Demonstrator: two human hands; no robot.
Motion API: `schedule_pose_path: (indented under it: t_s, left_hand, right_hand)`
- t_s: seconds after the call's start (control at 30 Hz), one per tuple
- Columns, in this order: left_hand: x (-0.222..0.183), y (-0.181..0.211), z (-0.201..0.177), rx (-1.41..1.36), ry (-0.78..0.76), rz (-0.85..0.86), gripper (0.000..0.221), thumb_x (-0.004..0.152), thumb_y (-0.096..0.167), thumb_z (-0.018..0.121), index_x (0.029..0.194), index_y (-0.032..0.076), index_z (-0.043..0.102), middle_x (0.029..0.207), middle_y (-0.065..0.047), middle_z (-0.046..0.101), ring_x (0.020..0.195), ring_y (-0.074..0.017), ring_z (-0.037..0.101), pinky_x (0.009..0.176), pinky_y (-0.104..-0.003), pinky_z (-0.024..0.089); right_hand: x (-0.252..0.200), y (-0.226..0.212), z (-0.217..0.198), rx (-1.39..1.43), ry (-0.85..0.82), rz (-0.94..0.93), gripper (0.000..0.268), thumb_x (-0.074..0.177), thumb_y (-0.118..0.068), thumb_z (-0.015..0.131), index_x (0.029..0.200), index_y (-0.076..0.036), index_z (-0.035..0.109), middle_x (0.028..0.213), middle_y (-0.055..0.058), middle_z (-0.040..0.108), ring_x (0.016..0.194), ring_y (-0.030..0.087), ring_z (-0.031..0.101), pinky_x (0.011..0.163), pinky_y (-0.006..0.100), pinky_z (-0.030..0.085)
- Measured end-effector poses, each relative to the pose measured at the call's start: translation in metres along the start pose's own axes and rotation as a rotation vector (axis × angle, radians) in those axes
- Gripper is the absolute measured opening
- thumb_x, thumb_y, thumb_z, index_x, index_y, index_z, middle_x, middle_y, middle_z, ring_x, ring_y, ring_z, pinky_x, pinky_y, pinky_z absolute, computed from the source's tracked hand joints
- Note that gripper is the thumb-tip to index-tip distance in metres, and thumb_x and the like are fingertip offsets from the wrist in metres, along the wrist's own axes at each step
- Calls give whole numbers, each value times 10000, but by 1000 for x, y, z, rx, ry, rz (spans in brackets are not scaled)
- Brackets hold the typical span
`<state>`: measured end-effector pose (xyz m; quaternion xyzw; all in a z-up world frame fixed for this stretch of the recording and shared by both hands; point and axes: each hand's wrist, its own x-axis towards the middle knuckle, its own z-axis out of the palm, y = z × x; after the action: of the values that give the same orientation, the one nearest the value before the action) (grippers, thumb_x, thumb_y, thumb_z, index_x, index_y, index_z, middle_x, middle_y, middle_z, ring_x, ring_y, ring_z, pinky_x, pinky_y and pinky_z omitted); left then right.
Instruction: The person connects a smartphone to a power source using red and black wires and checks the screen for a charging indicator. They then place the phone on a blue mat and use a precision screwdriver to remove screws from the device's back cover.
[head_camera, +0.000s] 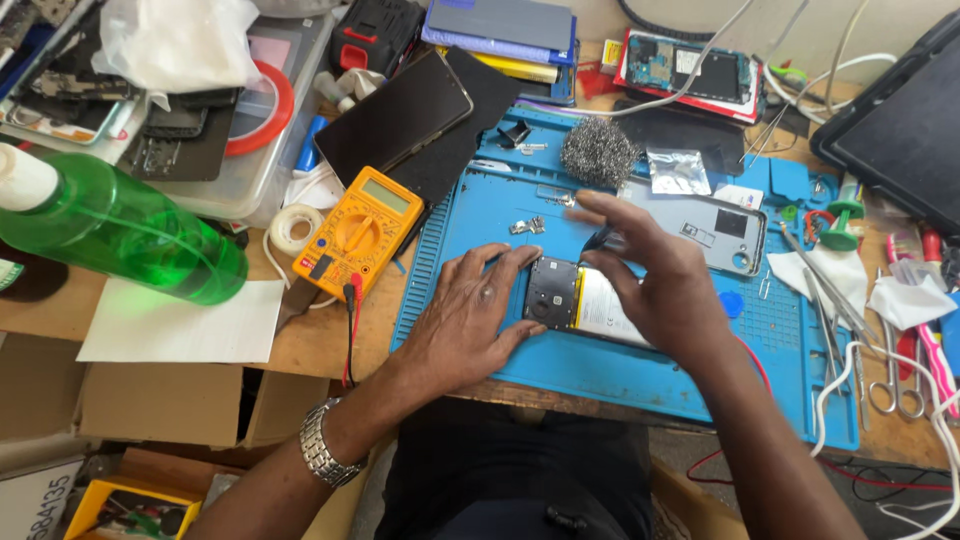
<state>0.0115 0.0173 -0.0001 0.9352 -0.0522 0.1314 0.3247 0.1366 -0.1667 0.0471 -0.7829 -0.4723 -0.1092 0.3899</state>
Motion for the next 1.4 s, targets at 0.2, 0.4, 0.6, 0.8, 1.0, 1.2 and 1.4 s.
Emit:
schedule_pose_path:
  t_s: [0.2, 0.4, 0.6, 0.8, 1.0, 1.2, 1.4]
  left_hand:
    - [1, 1, -3, 11, 3, 0, 761, 861, 342, 773, 1462, 47, 410, 1366, -261, 526, 1310, -404, 455, 1070, -503, 345]
    - [-2, 2, 0, 9, -41, -40, 751, 871, 345, 761, 1474, 66, 410, 1385, -238, 508, 1332, -401, 449, 1089, -514, 343]
    - [1, 5, -1, 2, -21, -50, 750, 851, 341, 777, 1461, 85, 423, 1410, -239, 482, 1316, -415, 435, 1088, -525, 349]
    - [4, 7, 2, 26, -76, -140, 795, 815, 365, 788, 1471, 126, 406, 1412, -223, 446, 1287, -408, 437, 1084, -523, 347]
    - [4, 8, 5, 48, -106, -153, 801, 825, 380, 779, 1484, 148, 388, 1413, -227, 420, 1298, -408, 420, 1085, -542, 349]
    - [7, 6, 6, 59, -184, -215, 861, 827, 413, 775, 1546, 202, 350, 1444, -219, 378, 1316, -409, 386, 1082, -567, 346]
    - [4, 3, 9, 59, -169, -188, 822, 839, 427, 762, 1502, 180, 344, 1422, -222, 385, 1323, -407, 384, 1088, -570, 346]
  right_hand:
    - [2, 1, 0, -36, 20, 102, 590, 869, -49, 815, 1379, -113, 526, 935, 115, 748, 886, 220, 768, 744, 343, 606]
    - [-3, -2, 6, -25, 28, 114, 606, 881, -24, 830, 1399, -118, 531, 995, 126, 745, 957, 210, 774, 773, 339, 629]
    - [-13, 29, -23, 198, 35, 139, 694, 959, 75, 696, 1525, -125, 349, 1068, 127, 754, 990, 202, 774, 819, 318, 630]
    - [-28, 85, -73, 375, 272, 311, 697, 1078, 110, 611, 1622, -107, 232, 1100, 165, 717, 1086, 243, 752, 955, 374, 667]
    - [-46, 99, -62, 251, 195, 326, 710, 1030, 73, 634, 1594, -105, 240, 1124, 168, 720, 1109, 259, 754, 983, 383, 657]
    - [-43, 96, -57, 197, 173, 315, 690, 1032, 39, 644, 1581, -119, 256, 1130, 160, 737, 1114, 241, 756, 986, 373, 660]
    - [-44, 93, -54, 139, 167, 307, 700, 1018, 39, 666, 1571, -125, 271, 1116, 150, 746, 1097, 231, 758, 957, 360, 655]
